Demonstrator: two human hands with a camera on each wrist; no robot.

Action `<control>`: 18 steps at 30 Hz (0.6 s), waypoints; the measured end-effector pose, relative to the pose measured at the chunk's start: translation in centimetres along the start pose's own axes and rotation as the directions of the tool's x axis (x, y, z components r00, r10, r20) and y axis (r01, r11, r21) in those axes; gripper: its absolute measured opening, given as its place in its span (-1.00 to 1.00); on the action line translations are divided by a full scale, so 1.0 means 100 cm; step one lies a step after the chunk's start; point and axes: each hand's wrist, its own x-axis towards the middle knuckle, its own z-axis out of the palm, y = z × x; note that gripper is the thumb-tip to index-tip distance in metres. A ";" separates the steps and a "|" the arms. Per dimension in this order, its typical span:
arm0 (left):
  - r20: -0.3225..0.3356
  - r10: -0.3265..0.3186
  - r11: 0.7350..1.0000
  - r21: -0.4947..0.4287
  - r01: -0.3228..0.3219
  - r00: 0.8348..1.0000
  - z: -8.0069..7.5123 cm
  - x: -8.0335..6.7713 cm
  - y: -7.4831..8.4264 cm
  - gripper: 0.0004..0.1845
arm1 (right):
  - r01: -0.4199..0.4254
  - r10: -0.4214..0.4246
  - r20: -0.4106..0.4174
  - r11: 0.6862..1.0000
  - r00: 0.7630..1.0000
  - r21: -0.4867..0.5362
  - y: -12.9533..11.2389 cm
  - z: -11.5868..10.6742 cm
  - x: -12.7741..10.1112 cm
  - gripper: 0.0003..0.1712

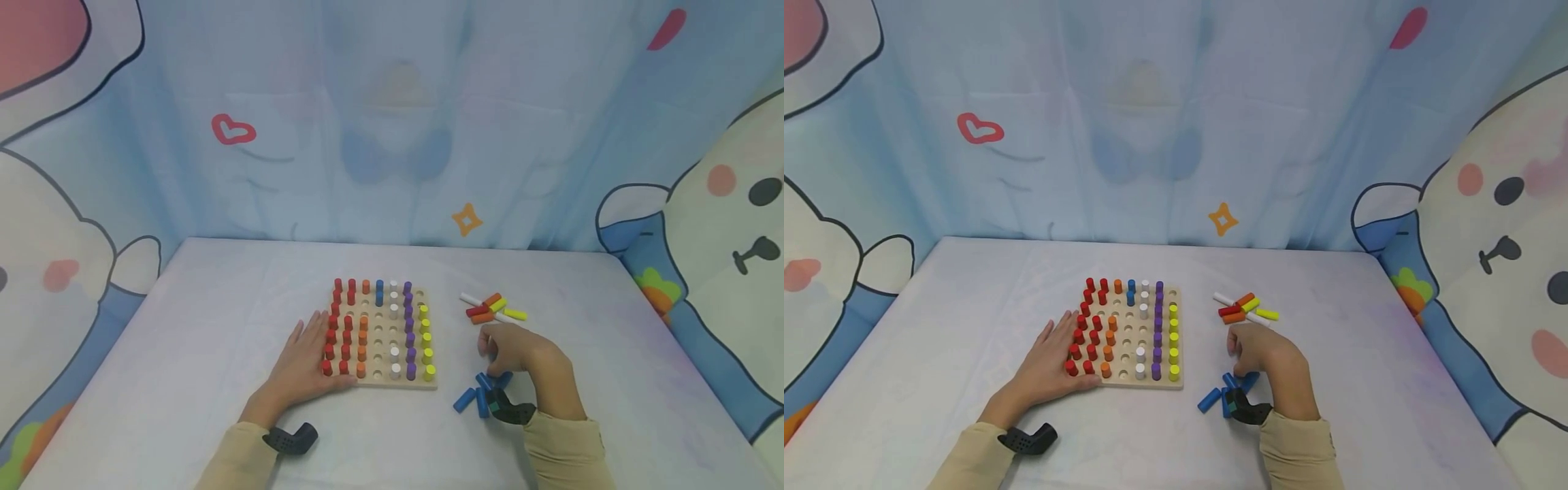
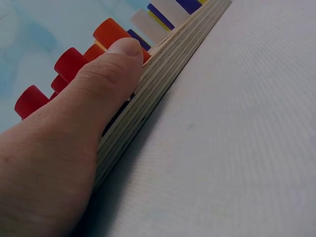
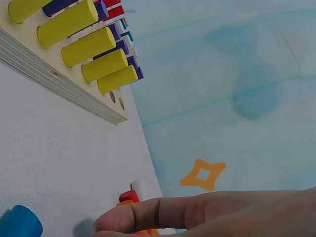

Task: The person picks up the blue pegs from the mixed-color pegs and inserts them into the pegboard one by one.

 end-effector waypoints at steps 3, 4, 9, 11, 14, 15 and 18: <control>0.001 0.003 1.000 -0.003 -0.003 1.000 -0.001 0.000 0.000 0.30 | 0.007 -0.007 -0.018 1.000 1.000 -0.006 0.000 0.001 0.001 -0.69; 0.000 0.004 1.000 -0.004 -0.004 1.000 -0.001 0.000 0.000 0.30 | 0.009 -0.009 -0.022 1.000 1.000 -0.007 -0.001 0.001 0.001 -0.68; 0.002 -0.001 1.000 -0.007 0.001 1.000 0.000 0.000 0.000 0.30 | 0.016 -0.017 -0.057 1.000 0.998 -0.006 -0.002 0.002 0.004 -0.66; 0.005 -0.003 1.000 -0.010 0.003 1.000 0.000 0.000 0.000 0.30 | 0.022 -0.023 -0.072 1.000 0.997 -0.009 -0.003 0.002 0.006 -0.63; 0.007 -0.004 1.000 -0.014 0.004 1.000 -0.001 0.000 0.001 0.30 | 0.031 -0.032 -0.088 0.999 0.996 -0.017 -0.003 0.002 0.007 -0.57; 0.007 -0.004 1.000 -0.016 0.004 1.000 -0.001 0.000 0.001 0.30 | 0.034 -0.036 -0.094 0.999 0.995 -0.020 -0.003 0.002 0.008 -0.56; 0.007 -0.003 1.000 -0.016 0.003 1.000 -0.001 0.000 0.002 0.30 | 0.032 -0.035 -0.116 0.999 0.993 -0.027 -0.003 0.002 0.009 -0.53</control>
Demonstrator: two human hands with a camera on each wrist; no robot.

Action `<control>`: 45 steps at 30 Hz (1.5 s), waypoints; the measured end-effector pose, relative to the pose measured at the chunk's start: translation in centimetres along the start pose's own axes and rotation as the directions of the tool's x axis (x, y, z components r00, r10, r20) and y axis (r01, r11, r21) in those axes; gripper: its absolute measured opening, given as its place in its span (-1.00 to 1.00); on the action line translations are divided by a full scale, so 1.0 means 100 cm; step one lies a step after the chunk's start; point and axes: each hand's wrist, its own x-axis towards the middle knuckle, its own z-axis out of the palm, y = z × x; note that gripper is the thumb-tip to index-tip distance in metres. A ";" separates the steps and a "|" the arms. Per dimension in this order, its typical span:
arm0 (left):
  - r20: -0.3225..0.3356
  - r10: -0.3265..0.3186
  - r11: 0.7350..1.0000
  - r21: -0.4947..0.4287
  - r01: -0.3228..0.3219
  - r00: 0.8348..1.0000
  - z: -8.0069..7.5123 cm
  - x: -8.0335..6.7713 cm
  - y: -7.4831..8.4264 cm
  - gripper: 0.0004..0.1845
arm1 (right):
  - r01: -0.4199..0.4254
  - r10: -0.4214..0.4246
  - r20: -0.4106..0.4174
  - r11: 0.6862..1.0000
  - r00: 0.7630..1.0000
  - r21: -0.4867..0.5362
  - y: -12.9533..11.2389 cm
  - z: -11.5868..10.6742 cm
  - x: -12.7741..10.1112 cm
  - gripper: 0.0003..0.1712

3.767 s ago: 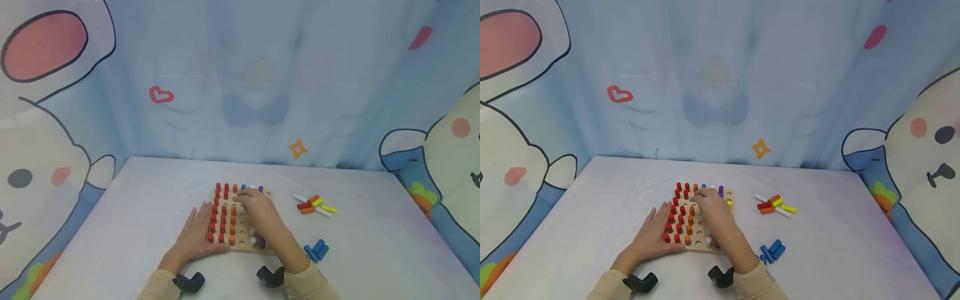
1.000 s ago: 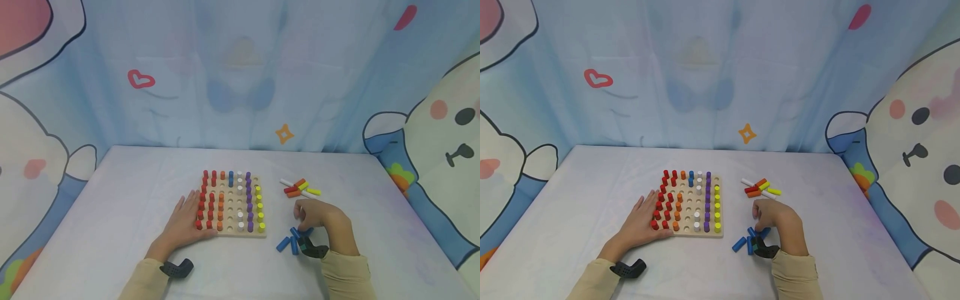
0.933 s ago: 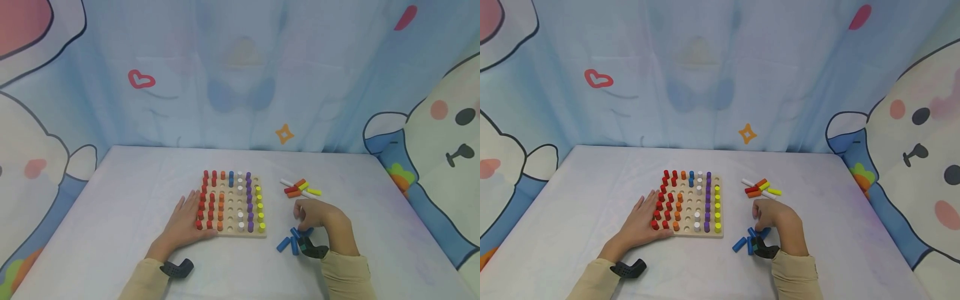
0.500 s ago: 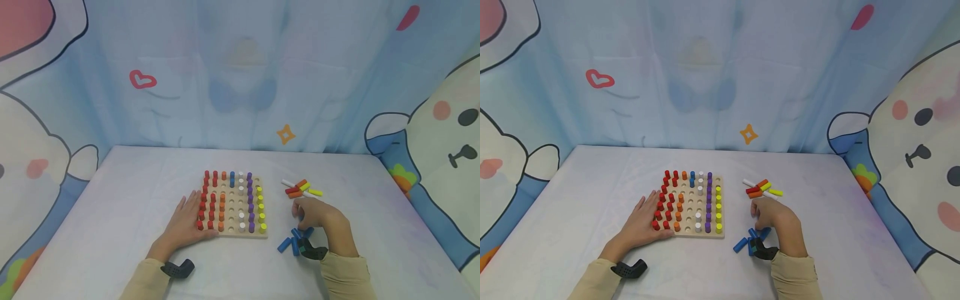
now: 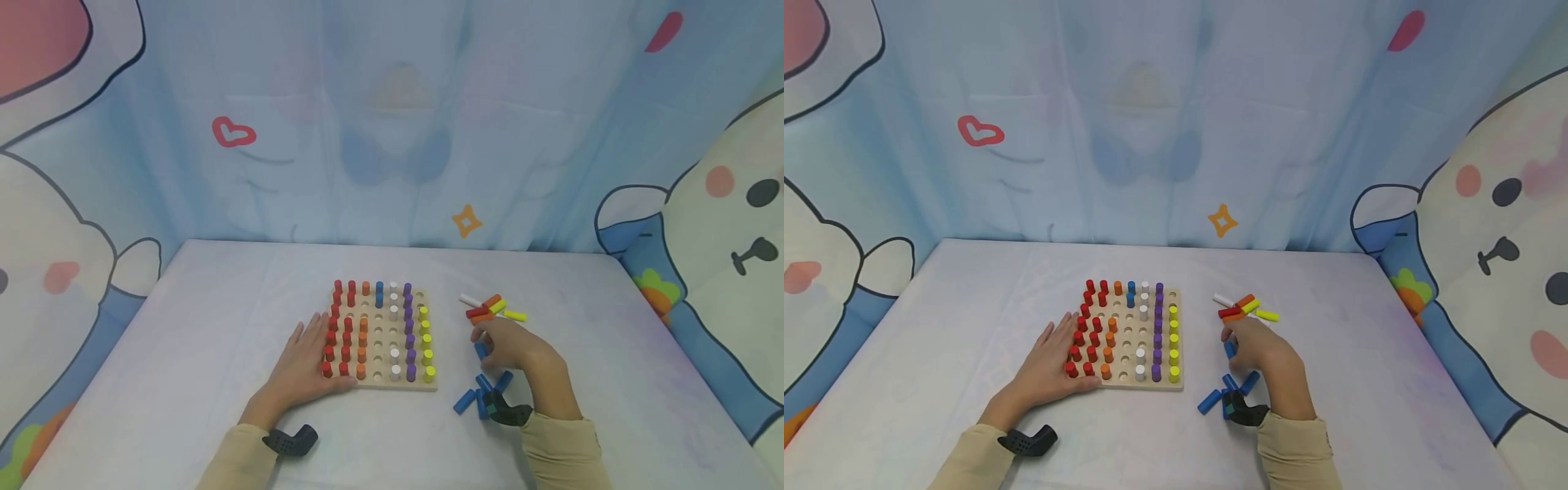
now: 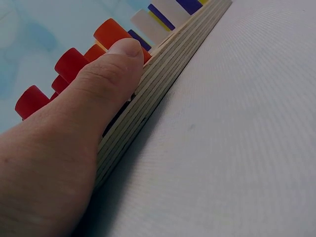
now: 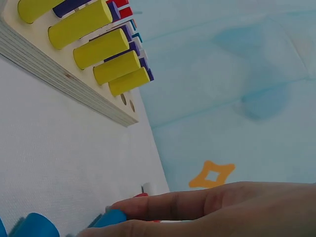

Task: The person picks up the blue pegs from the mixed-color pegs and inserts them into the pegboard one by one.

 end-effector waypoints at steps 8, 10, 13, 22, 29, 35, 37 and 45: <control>-0.022 0.015 1.000 0.005 -0.015 1.000 0.002 0.000 -0.002 0.30 | 0.010 -0.009 -0.075 1.000 0.997 0.018 -0.003 0.002 0.001 -0.58; -0.020 0.015 1.000 0.007 -0.015 1.000 0.002 0.000 -0.002 0.30 | 0.011 -0.009 -0.083 1.000 0.996 0.025 -0.003 0.002 0.002 -0.57; -0.016 0.012 1.000 0.006 -0.012 1.000 0.001 0.000 -0.002 0.31 | 0.009 -0.005 -0.098 0.999 0.995 0.042 -0.004 0.003 0.003 -0.57; -0.011 0.005 1.000 0.015 -0.004 1.000 0.001 0.000 -0.003 0.31 | 0.029 -0.022 -0.154 0.999 0.988 0.046 -0.011 0.007 0.014 -0.57; 0.004 -0.004 1.000 0.011 0.004 1.000 0.004 0.001 -0.004 0.31 | 0.061 -0.054 -0.193 0.998 0.980 0.032 -0.017 0.011 0.021 -0.55; 0.010 -0.011 1.000 0.002 0.011 1.000 0.004 0.002 -0.003 0.31 | 0.058 -0.053 -0.213 0.998 0.976 0.017 -0.022 0.013 0.024 -0.50; 0.015 -0.015 1.000 0.002 0.015 1.000 0.004 0.002 -0.003 0.31 | 0.055 -0.050 -0.222 0.998 0.974 0.016 -0.025 0.014 0.026 -0.49; 0.009 -0.013 1.000 0.000 0.013 1.000 0.003 0.002 -0.003 0.30 | 0.028 -0.018 -0.281 0.999 0.960 0.032 -0.035 0.019 0.029 -0.53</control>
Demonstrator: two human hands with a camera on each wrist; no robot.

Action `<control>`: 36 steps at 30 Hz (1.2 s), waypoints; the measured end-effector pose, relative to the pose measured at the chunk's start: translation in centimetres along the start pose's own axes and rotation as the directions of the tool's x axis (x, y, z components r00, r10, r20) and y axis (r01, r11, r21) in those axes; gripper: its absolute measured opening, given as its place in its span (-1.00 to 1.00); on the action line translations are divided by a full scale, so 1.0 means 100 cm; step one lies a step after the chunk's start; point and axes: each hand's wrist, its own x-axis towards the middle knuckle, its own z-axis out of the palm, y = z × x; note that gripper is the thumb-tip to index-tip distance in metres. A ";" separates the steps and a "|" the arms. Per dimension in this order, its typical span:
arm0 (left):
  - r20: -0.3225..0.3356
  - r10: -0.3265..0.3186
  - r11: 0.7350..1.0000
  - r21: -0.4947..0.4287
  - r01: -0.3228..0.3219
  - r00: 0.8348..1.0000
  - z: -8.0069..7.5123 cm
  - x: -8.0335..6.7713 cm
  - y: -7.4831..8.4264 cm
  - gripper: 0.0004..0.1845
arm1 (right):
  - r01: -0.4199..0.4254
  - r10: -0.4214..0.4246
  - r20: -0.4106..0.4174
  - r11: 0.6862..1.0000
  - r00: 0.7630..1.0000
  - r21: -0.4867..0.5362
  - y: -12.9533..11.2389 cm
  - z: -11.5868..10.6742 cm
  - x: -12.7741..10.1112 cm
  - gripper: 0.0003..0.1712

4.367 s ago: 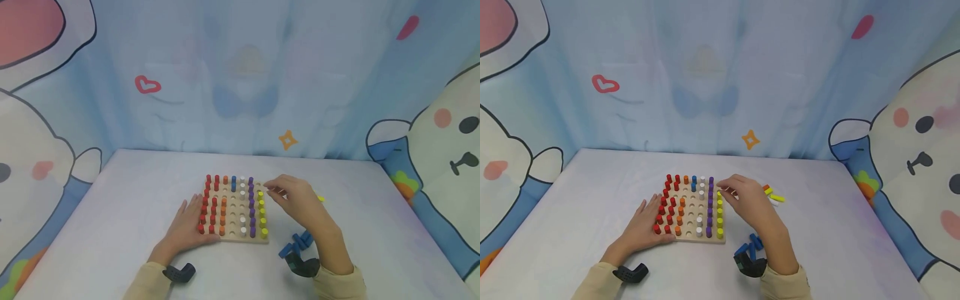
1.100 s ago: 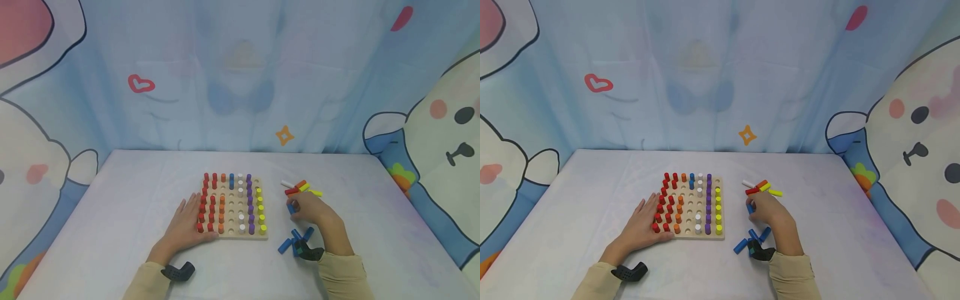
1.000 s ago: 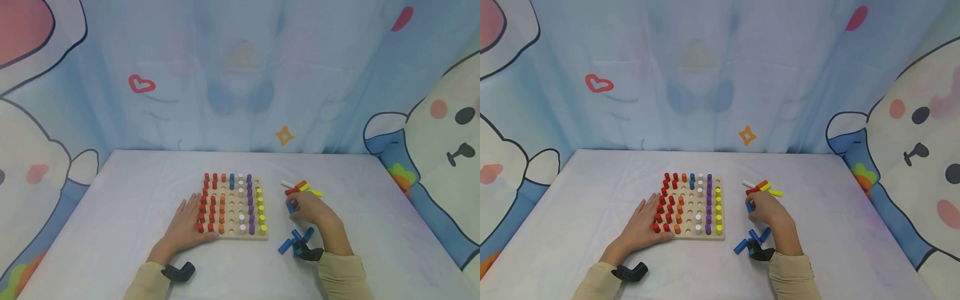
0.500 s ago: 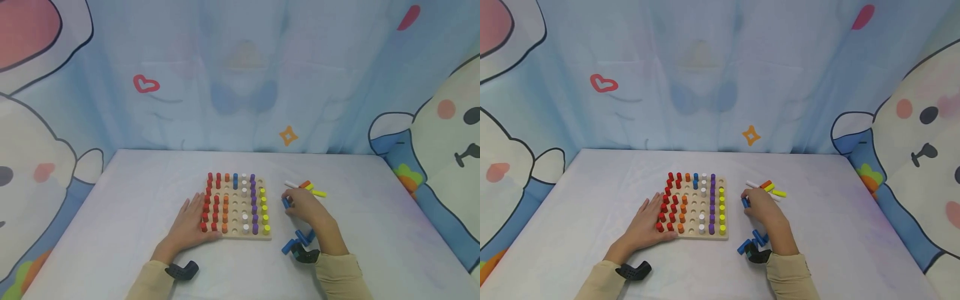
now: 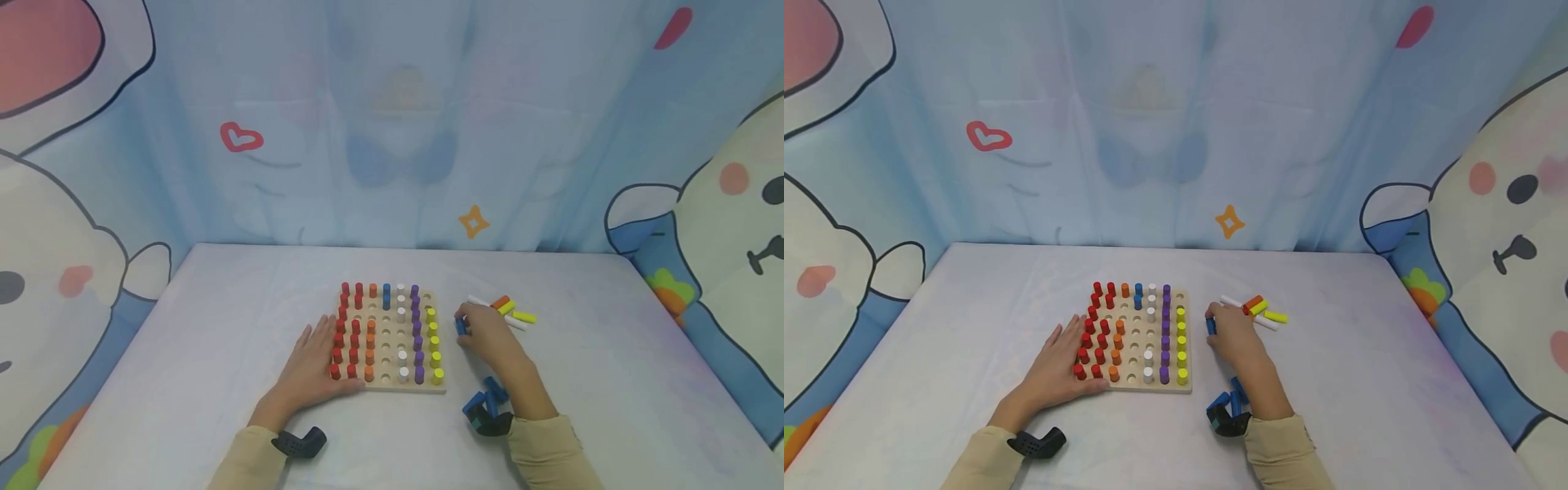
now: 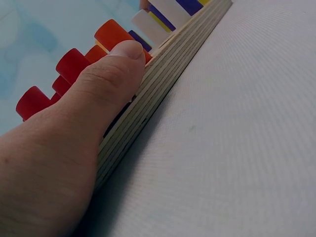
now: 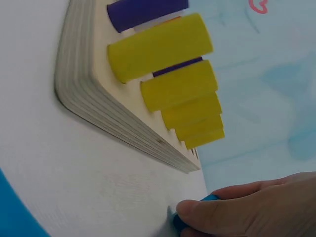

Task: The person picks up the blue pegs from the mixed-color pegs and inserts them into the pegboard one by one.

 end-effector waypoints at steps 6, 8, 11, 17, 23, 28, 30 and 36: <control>-0.001 -0.002 1.000 0.009 0.002 1.000 0.000 0.000 0.001 0.30 | -0.047 0.048 -0.026 0.998 0.999 0.029 -0.006 0.005 0.003 -0.54; -0.002 -0.002 1.000 0.010 0.002 1.000 -0.001 0.000 0.002 0.30 | -0.057 0.059 -0.032 0.998 0.998 0.038 -0.008 0.006 0.003 -0.55; -0.003 -0.003 1.000 0.008 0.003 1.000 0.000 0.000 0.002 0.31 | -0.057 0.060 -0.051 0.997 0.997 0.050 -0.009 0.007 0.002 -0.57; -0.005 -0.001 1.000 0.010 0.001 1.000 0.000 0.000 0.001 0.33 | -0.051 0.057 -0.089 0.997 0.994 0.066 -0.014 0.008 0.001 -0.62; 0.006 0.004 1.000 0.002 -0.004 1.000 -0.002 -0.001 0.001 0.36 | -0.067 0.077 -0.129 0.995 0.989 0.079 -0.014 0.012 0.004 -0.60; 0.009 0.008 1.000 0.008 -0.008 1.000 -0.004 -0.002 0.003 0.40 | -0.030 0.045 -0.222 0.997 0.974 0.067 -0.010 0.018 0.007 -0.54; 0.009 0.007 1.000 0.013 -0.007 1.000 -0.004 -0.003 0.003 0.40 | -0.028 0.045 -0.246 0.997 0.968 0.069 -0.013 0.016 0.004 -0.54; 0.006 0.005 1.000 0.019 -0.005 1.000 -0.003 -0.003 0.003 0.40 | -0.030 0.059 -0.273 0.994 0.960 0.109 -0.021 0.008 -0.004 -0.59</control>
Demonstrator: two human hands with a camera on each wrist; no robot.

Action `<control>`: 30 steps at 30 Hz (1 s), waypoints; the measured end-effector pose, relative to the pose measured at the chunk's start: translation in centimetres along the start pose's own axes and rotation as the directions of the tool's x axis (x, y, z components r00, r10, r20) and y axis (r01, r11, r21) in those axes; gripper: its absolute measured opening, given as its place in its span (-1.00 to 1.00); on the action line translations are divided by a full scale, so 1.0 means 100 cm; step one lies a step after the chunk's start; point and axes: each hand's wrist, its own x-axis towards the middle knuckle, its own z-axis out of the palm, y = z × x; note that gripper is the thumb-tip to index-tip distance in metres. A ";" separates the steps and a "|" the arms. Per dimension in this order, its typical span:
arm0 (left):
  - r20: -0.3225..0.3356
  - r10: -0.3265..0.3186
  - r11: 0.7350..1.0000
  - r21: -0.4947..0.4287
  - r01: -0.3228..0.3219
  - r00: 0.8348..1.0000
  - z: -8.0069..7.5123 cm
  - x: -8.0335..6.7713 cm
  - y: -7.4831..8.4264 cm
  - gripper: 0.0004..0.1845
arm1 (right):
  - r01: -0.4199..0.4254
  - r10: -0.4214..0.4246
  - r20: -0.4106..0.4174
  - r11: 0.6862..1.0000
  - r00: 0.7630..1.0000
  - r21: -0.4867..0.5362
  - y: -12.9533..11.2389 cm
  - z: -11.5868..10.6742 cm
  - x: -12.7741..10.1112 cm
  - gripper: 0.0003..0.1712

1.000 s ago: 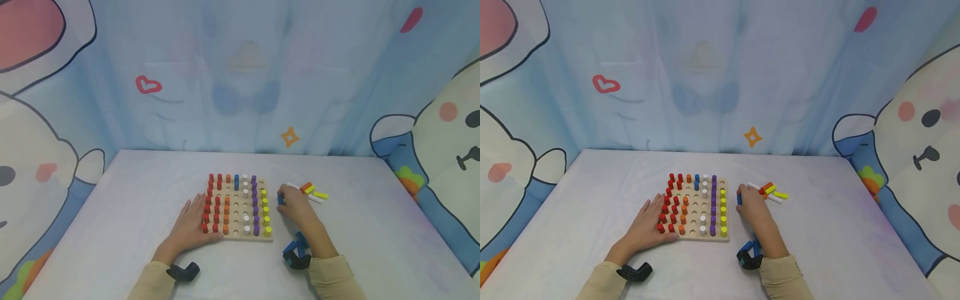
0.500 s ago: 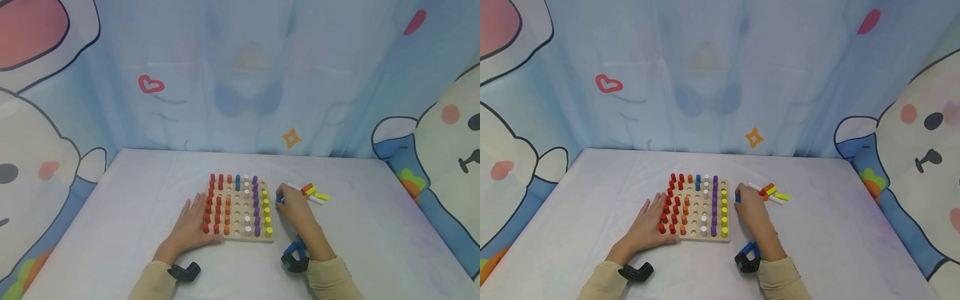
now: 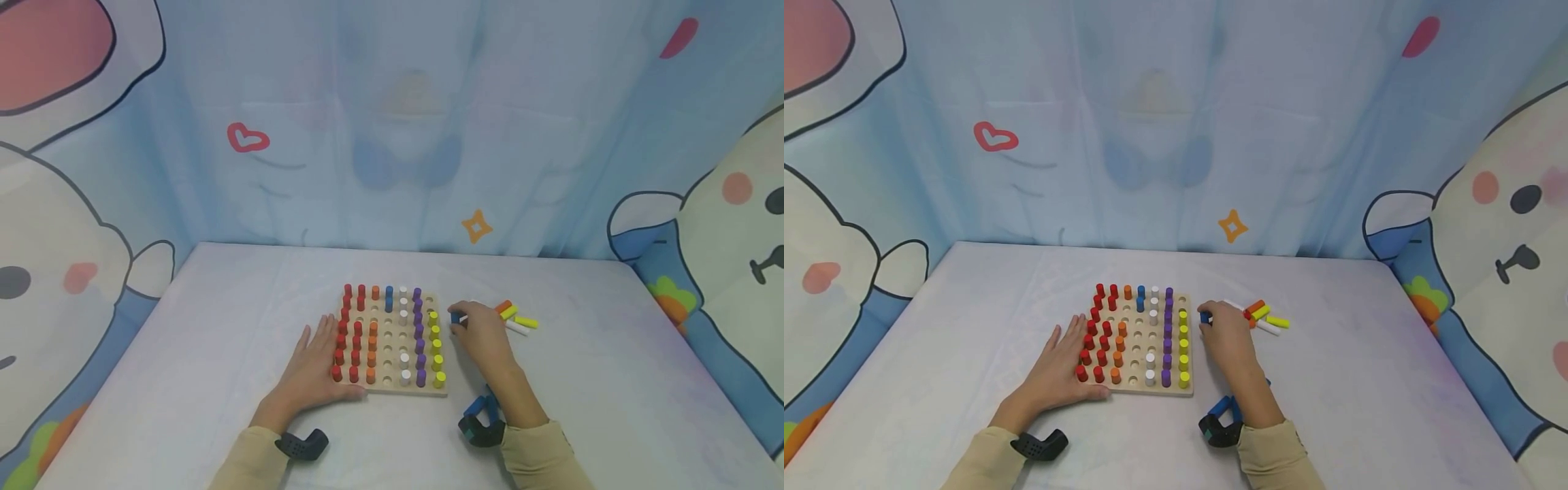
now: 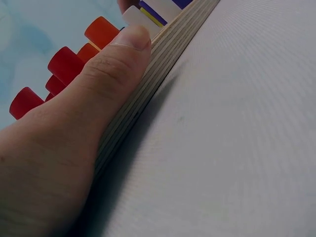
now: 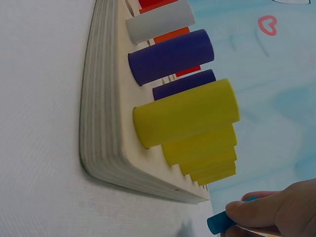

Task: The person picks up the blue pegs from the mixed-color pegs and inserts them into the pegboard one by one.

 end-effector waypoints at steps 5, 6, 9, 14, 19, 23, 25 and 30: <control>-0.019 -0.003 1.000 -0.006 0.003 1.000 0.001 -0.002 0.000 0.39 | -0.001 0.002 -0.016 0.998 1.000 0.066 -0.003 -0.008 -0.001 -0.66; -0.023 -0.004 1.000 -0.003 0.004 1.000 0.001 -0.002 0.000 0.39 | 0.000 0.002 -0.023 0.997 1.000 0.074 -0.004 -0.009 -0.002 -0.68; -0.027 -0.007 1.000 0.002 0.007 1.000 0.001 -0.002 0.000 0.39 | 0.008 -0.004 -0.045 0.995 0.999 0.097 -0.006 -0.012 -0.003 -0.71; -0.028 -0.012 1.000 0.014 0.012 1.000 0.002 -0.001 0.001 0.40 | 0.027 -0.016 -0.084 0.991 0.996 0.127 -0.011 -0.016 -0.004 -0.72; -0.045 -0.013 0.999 0.035 0.015 0.999 0.003 0.000 0.000 0.39 | 0.048 -0.029 -0.131 0.988 0.991 0.144 -0.019 -0.021 -0.002 -0.72; -0.030 -0.008 0.998 0.060 0.009 1.000 0.003 0.002 0.000 0.43 | 0.073 -0.049 -0.150 0.985 0.987 0.156 -0.025 -0.024 0.001 -0.73; -0.021 -0.004 0.998 0.059 0.006 1.000 0.003 0.002 -0.001 0.45 | 0.098 -0.071 -0.154 0.980 0.986 0.173 -0.029 -0.026 0.001 -0.74; -0.016 0.000 0.999 0.048 0.001 1.000 0.003 0.001 0.000 0.47 | 0.145 -0.114 -0.147 0.965 0.982 0.219 -0.044 -0.030 0.001 -0.77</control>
